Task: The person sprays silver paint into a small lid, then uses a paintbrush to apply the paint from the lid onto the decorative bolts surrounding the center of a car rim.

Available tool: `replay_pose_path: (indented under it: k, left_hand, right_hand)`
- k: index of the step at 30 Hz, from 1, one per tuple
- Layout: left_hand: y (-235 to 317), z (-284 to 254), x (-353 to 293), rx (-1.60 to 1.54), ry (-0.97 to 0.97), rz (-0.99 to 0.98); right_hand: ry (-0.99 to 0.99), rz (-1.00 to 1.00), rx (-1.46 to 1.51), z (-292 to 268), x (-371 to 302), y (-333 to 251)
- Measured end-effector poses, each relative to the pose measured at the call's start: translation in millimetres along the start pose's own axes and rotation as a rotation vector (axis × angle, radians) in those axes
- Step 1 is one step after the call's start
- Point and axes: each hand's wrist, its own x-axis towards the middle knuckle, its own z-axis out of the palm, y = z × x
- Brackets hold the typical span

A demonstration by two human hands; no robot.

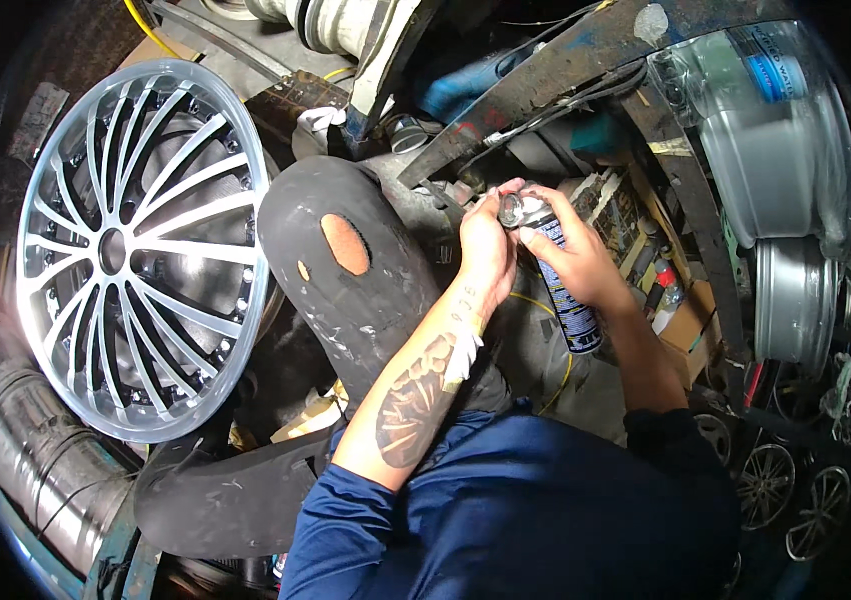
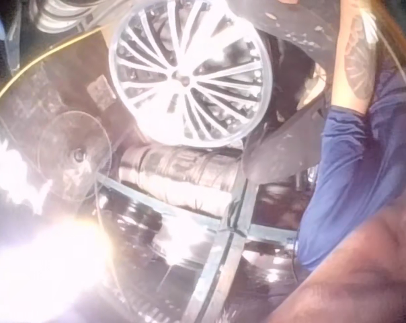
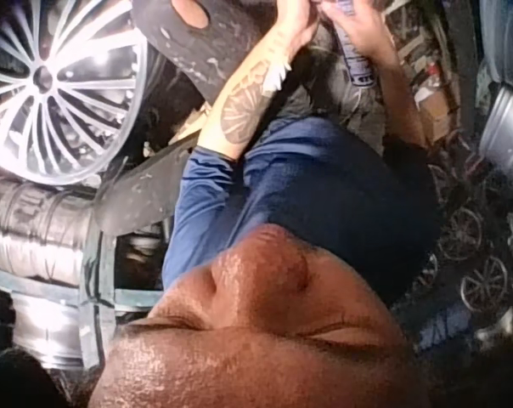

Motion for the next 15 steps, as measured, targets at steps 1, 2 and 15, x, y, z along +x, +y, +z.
replay_pose_path:
  k: [1, 2, 15]
  left_hand:
    - [-0.9, -0.3, 0.4, -0.008, -0.006, -0.008]
    - [-1.9, -1.1, 0.7, -0.018, -0.027, -0.017]
    - [-3.8, -4.9, 2.9, 0.061, 0.014, -0.009]
  right_hand:
    - [-0.014, 0.014, 0.001, -0.6, 0.7, -0.8]
    - [-0.013, -0.022, 0.007, -1.3, 1.1, -1.5]
    - [-0.019, -0.014, 0.0, 4.5, 5.3, -5.2]
